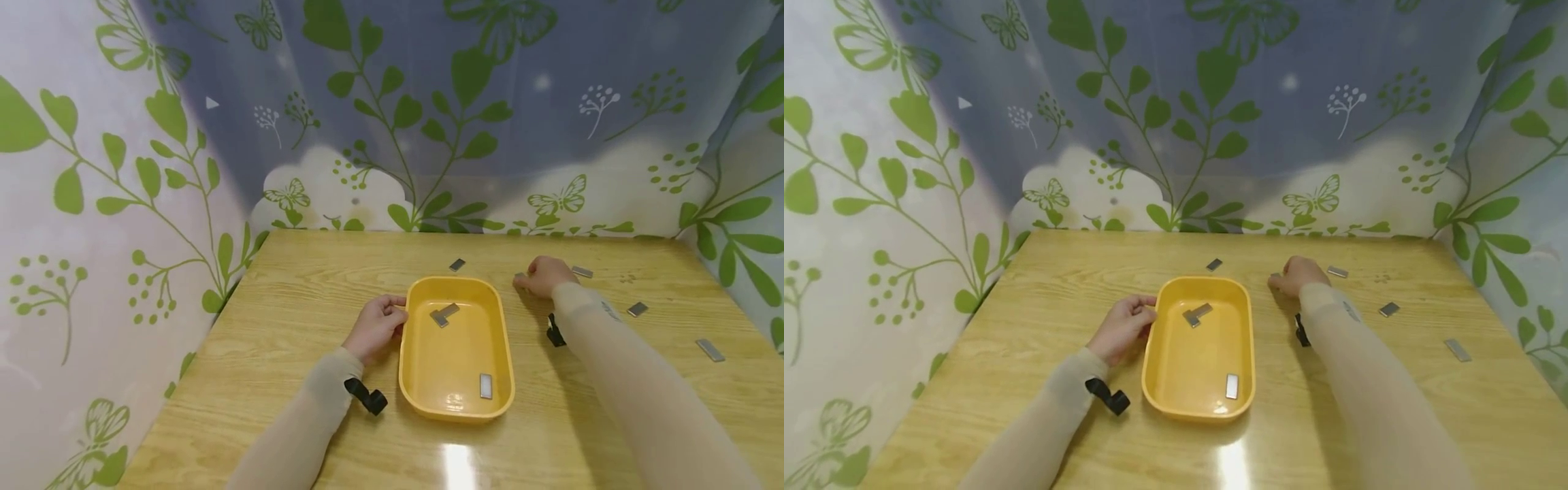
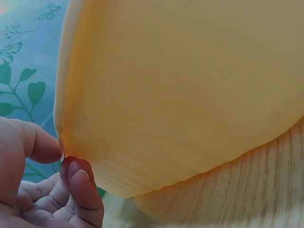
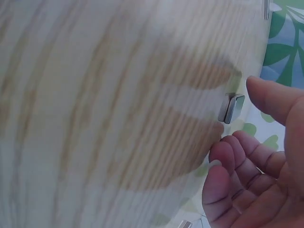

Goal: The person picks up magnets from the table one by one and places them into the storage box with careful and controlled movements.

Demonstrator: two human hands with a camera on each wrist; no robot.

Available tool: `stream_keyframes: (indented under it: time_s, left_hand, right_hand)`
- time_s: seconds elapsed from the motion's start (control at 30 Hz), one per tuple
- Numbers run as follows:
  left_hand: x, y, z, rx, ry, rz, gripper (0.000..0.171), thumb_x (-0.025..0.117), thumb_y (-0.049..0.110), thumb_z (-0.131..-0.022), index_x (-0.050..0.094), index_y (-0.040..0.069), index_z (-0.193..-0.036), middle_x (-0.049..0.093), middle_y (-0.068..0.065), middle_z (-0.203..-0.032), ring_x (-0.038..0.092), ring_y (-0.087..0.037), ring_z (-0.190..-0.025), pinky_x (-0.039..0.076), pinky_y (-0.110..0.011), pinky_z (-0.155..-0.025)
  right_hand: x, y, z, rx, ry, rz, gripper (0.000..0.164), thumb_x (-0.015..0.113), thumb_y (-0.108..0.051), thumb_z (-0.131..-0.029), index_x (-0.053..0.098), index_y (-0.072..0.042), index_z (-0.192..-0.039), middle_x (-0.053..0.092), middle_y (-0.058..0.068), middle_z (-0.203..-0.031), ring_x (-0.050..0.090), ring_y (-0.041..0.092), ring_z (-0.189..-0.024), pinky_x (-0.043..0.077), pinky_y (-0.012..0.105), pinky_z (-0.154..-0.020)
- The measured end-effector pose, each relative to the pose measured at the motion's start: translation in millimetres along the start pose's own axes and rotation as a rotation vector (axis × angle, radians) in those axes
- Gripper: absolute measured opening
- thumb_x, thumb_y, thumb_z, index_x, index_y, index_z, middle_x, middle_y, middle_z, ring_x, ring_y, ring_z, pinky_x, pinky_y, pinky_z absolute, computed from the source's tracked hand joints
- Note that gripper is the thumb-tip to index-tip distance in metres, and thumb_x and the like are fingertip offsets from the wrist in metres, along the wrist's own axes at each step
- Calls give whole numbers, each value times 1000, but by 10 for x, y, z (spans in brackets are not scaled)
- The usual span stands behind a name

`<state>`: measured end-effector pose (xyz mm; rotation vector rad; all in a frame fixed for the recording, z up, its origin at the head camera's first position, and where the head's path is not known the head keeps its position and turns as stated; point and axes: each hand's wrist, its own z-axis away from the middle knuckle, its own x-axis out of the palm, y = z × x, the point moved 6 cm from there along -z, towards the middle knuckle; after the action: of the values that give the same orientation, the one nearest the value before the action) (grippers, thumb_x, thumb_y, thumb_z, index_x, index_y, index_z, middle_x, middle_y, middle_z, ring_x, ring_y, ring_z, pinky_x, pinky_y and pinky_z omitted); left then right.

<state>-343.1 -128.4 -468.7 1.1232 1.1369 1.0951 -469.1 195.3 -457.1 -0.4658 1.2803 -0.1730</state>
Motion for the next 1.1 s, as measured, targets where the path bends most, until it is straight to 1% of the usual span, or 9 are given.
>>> stream_keyframes:
  time_s: [0.13, 0.4, 0.47, 0.57, 0.7, 0.77, 0.87, 0.97, 1.1]
  left_hand:
    - [0, -2, 8, -3, -1, -2, 35, 54, 3, -88, 56, -5, -122, 58, -5, -75, 57, -15, -65, 52, -33, -64]
    - [25, -2, 28, -6, -17, 55, 36, 54, 1, -89, 53, -9, -123, 56, -5, -73, 57, -14, -63, 49, -28, -59]
    - [29, 1, 28, -6, -20, 51, 37, 54, 1, -89, 52, -9, -124, 56, -5, -74, 57, -14, -64, 49, -28, -60]
    - [32, 5, 21, -12, -28, 44, 38, 54, 1, -90, 51, -10, -126, 56, -6, -75, 57, -14, -65, 50, -32, -63]
    - [30, 11, 9, -20, -39, 22, 38, 53, -1, -90, 50, -12, -126, 56, -10, -76, 56, -16, -65, 51, -38, -66]
    - [30, 17, 9, -17, -42, 12, 38, 53, -2, -89, 50, -13, -125, 56, -11, -76, 56, -17, -65, 51, -40, -66]
    - [29, 24, 15, -9, -37, 8, 38, 53, -1, -89, 50, -12, -125, 55, -9, -76, 55, -16, -65, 50, -39, -66]
    - [24, 30, 24, 4, -20, 3, 37, 54, 1, -89, 51, -10, -125, 54, -6, -74, 54, -14, -64, 49, -35, -64]
    - [13, 36, 27, 19, 4, -10, 36, 55, 2, -89, 54, -7, -123, 54, -4, -73, 53, -14, -64, 48, -31, -61]
  right_hand:
    - [19, 15, -51, 16, 2, 17, 58, 57, -39, -93, 54, 9, -124, 55, 29, -124, 54, 43, -110, 46, 53, -89]
    - [44, 32, -133, 12, 9, 58, 42, 58, -29, -93, 63, 6, -115, 61, 25, -117, 57, 41, -105, 47, 53, -87]
    - [47, 28, -133, 10, -16, 57, 39, 57, -26, -94, 63, 7, -115, 61, 25, -117, 57, 41, -105, 47, 52, -87]
    - [59, 16, -130, 2, -80, 68, 38, 56, -22, -94, 62, 8, -117, 59, 27, -119, 55, 43, -109, 46, 52, -89]
    - [82, -10, -111, -17, -176, 87, 40, 56, -22, -94, 61, 9, -118, 57, 28, -121, 51, 45, -115, 45, 52, -93]
    - [91, -15, -107, -30, -204, 89, 40, 57, -22, -93, 62, 9, -117, 58, 28, -121, 52, 43, -113, 46, 49, -91]
    - [104, -9, -117, -40, -224, 71, 41, 59, -22, -92, 61, 9, -119, 57, 28, -124, 54, 39, -110, 47, 44, -86]
    - [111, -2, -130, -35, -234, 45, 44, 59, -21, -92, 57, 10, -123, 54, 28, -127, 54, 34, -106, 48, 41, -82]
    - [112, -4, -138, -34, -232, 36, 44, 59, -21, -92, 56, 10, -124, 55, 27, -124, 54, 30, -97, 48, 39, -79]
